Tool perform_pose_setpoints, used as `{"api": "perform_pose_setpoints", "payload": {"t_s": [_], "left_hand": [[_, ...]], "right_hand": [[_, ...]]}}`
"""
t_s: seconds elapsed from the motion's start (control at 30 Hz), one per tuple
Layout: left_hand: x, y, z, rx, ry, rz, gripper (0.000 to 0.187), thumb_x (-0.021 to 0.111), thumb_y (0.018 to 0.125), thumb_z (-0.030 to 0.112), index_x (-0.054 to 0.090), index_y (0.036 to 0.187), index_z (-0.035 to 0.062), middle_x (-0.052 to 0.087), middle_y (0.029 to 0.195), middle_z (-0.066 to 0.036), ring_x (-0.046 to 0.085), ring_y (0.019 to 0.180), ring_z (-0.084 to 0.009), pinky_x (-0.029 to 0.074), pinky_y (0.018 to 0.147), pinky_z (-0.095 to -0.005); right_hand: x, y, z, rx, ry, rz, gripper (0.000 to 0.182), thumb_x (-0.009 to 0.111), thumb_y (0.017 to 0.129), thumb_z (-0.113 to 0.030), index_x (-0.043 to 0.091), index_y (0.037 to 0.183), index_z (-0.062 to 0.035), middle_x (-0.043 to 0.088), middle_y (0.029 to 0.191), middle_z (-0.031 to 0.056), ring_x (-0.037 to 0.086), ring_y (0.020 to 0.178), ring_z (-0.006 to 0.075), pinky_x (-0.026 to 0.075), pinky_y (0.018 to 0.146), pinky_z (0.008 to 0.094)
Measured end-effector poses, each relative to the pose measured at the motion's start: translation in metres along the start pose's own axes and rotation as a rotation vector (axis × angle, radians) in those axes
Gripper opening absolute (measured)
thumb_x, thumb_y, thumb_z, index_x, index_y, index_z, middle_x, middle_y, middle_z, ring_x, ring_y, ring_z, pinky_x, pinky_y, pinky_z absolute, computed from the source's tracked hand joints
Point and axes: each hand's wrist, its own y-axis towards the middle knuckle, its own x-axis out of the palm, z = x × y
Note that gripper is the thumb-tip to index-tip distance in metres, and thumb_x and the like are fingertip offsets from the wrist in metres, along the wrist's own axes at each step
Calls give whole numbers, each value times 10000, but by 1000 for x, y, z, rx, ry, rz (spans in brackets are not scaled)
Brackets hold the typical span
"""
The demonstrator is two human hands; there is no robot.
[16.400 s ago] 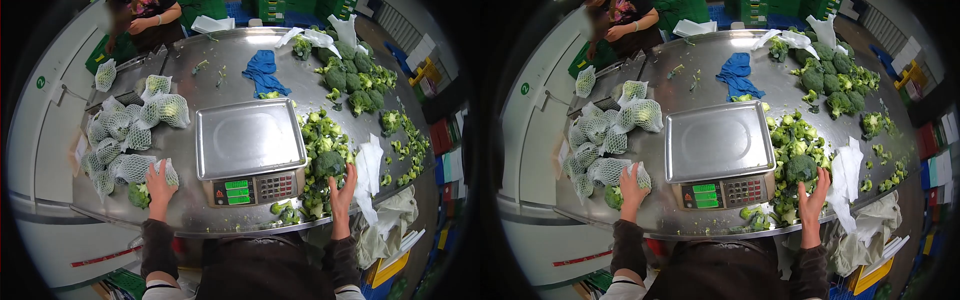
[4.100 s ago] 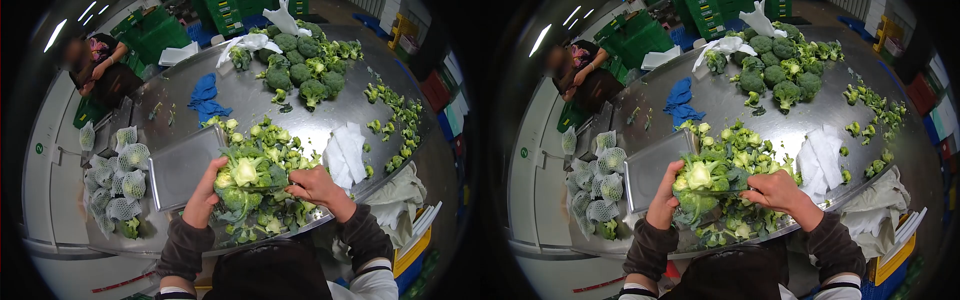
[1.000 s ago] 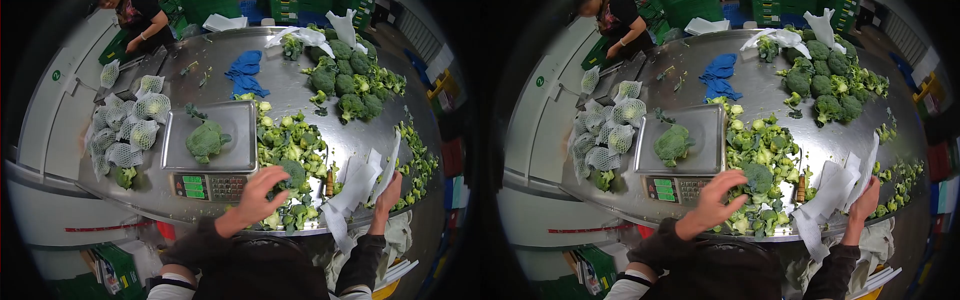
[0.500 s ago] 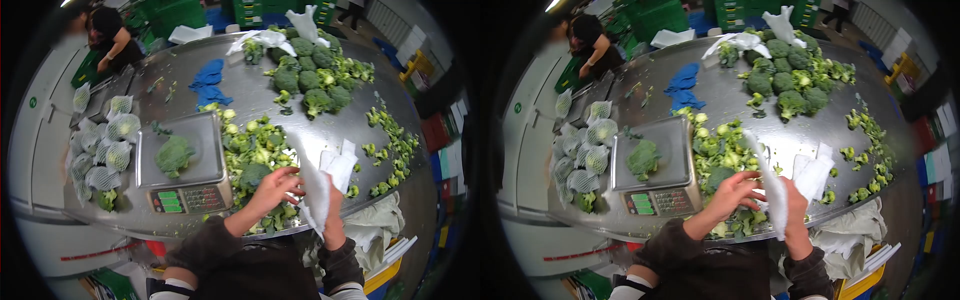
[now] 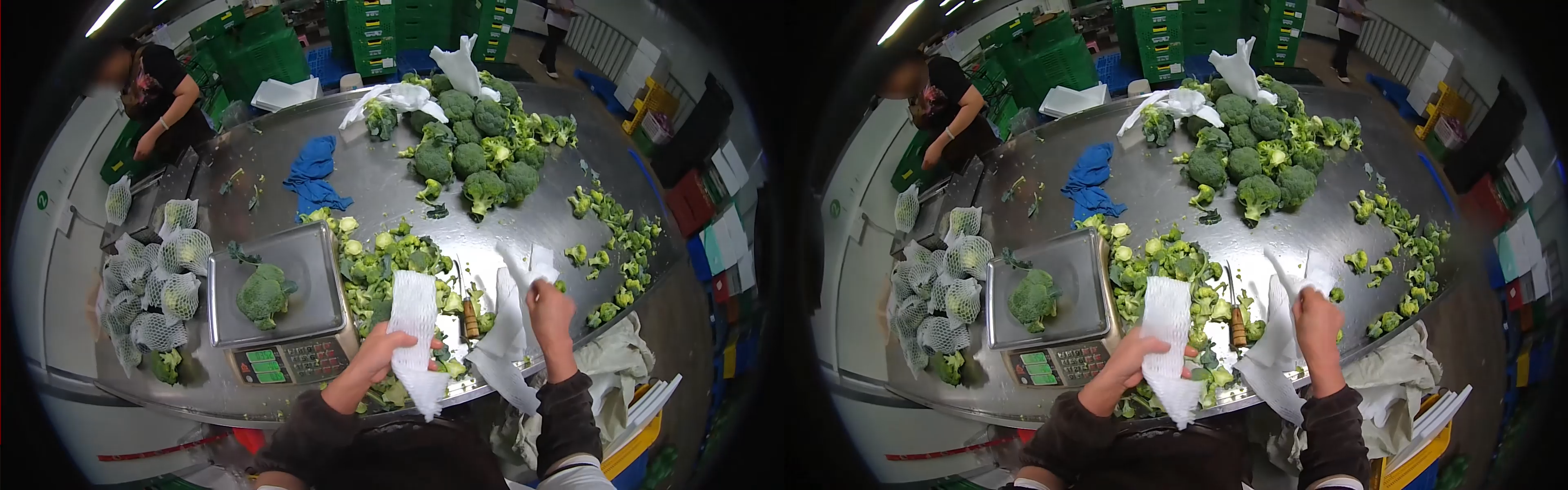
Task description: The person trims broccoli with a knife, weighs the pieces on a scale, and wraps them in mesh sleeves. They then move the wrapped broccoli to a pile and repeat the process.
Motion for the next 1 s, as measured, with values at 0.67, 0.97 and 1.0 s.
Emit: {"api": "perform_pose_setpoints", "payload": {"t_s": [0.67,0.97,1.0], "left_hand": [[-65,-41,2,-105,6,-154,538,481,726,-21,364,1246,-97,571,996,-327,641,742,-428,566,622,-461],[-90,-44,-3,74,-245,-13,714,297,927,556,390,1288,-53,529,1239,-171,575,1058,-267,463,898,-412],[-88,-42,-5,150,-176,79,589,318,962,461,418,1285,-22,549,1190,-121,568,1041,-210,456,890,-334]], "right_hand": [[-38,-33,-191,-394,994,-278,474,750,735,-195,570,1141,-29,614,986,102,594,800,165,475,697,273],[10,-42,-217,125,1594,-332,355,604,861,-125,551,1174,33,630,988,70,594,825,118,474,751,238],[18,-45,-220,250,1713,-380,351,580,876,-123,544,1181,47,630,988,74,597,834,123,476,756,241]]}}
